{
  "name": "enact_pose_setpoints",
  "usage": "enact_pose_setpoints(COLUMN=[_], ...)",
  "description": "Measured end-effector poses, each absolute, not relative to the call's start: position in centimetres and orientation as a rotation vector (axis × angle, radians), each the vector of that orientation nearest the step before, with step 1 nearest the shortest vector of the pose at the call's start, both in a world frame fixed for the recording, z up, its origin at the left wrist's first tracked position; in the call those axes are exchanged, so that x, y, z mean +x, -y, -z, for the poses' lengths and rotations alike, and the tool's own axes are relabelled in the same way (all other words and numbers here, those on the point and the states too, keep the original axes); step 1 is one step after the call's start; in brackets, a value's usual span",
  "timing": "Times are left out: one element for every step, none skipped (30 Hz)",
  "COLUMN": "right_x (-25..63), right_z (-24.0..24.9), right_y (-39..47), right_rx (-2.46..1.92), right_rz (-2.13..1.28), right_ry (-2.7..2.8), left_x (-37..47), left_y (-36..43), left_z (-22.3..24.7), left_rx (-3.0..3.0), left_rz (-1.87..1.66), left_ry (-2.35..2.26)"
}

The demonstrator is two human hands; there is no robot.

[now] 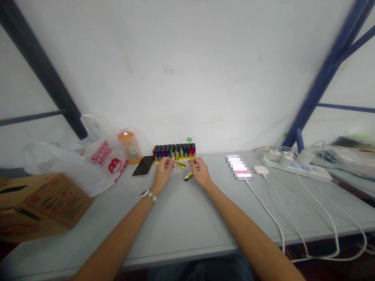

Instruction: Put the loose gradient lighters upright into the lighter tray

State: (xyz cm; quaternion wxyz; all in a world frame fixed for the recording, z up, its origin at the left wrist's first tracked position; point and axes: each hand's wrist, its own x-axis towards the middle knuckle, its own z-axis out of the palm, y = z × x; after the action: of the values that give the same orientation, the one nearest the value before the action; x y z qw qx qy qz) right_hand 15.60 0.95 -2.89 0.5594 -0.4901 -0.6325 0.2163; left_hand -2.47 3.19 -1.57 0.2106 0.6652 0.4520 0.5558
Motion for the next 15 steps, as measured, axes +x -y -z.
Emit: enact_pose_setpoints(right_x=[15.5, 15.3, 15.2, 15.1, 15.0, 15.0, 14.9, 14.9, 14.9, 14.8, 14.8, 14.8, 14.8, 14.9, 14.9], right_z=[2.8, 2.7, 2.6, 2.5, 2.4, 2.3, 2.3, 2.2, 2.2, 2.2, 2.2, 2.2, 2.2, 2.2, 2.2], right_y=[-0.8, -0.7, -0.7, -0.6, -0.5, -0.5, -0.4, -0.4, -0.4, -0.4, -0.4, -0.3, -0.3, -0.3, -0.3], right_rx=[-1.151, -1.145, -1.139, -1.133, -1.127, -1.12, -1.112, -1.104, -1.097, -1.09, -1.085, -1.083, -1.084, -1.087, -1.091], right_rz=[-0.509, -0.509, -0.509, -0.508, -0.509, -0.51, -0.512, -0.515, -0.521, -0.53, -0.541, -0.553, -0.564, -0.573, -0.579], right_ry=[1.498, 1.504, 1.51, 1.515, 1.521, 1.526, 1.53, 1.533, 1.534, 1.534, 1.533, 1.533, 1.536, 1.541, 1.548], left_x=[-2.1, -1.7, -1.3, -0.9, -0.5, -0.2, 0.2, 0.5, 0.7, 0.9, 1.0, 1.0, 1.0, 0.9, 0.8], left_y=[-3.1, -2.9, -2.7, -2.5, -2.2, -1.9, -1.5, -1.2, -0.9, -0.6, -0.4, -0.2, -0.1, 0.1, 0.2], left_z=[1.4, 1.2, 1.0, 0.7, 0.5, 0.2, 0.0, -0.2, -0.3, -0.5, -0.6, -0.7, -0.8, -0.9, -1.0], left_rx=[1.705, 1.563, 1.434, 1.315, 1.206, 1.106, 1.009, 0.925, 0.858, 0.812, 0.787, 0.781, 0.789, 0.803, 0.822], left_rz=[-1.591, -1.635, -1.67, -1.692, -1.695, -1.68, -1.657, -1.631, -1.606, -1.579, -1.548, -1.514, -1.476, -1.436, -1.392], left_ry=[-1.21, -1.165, -1.113, -1.052, -0.985, -0.918, -0.86, -0.815, -0.78, -0.749, -0.727, -0.71, -0.7, -0.7, -0.706])
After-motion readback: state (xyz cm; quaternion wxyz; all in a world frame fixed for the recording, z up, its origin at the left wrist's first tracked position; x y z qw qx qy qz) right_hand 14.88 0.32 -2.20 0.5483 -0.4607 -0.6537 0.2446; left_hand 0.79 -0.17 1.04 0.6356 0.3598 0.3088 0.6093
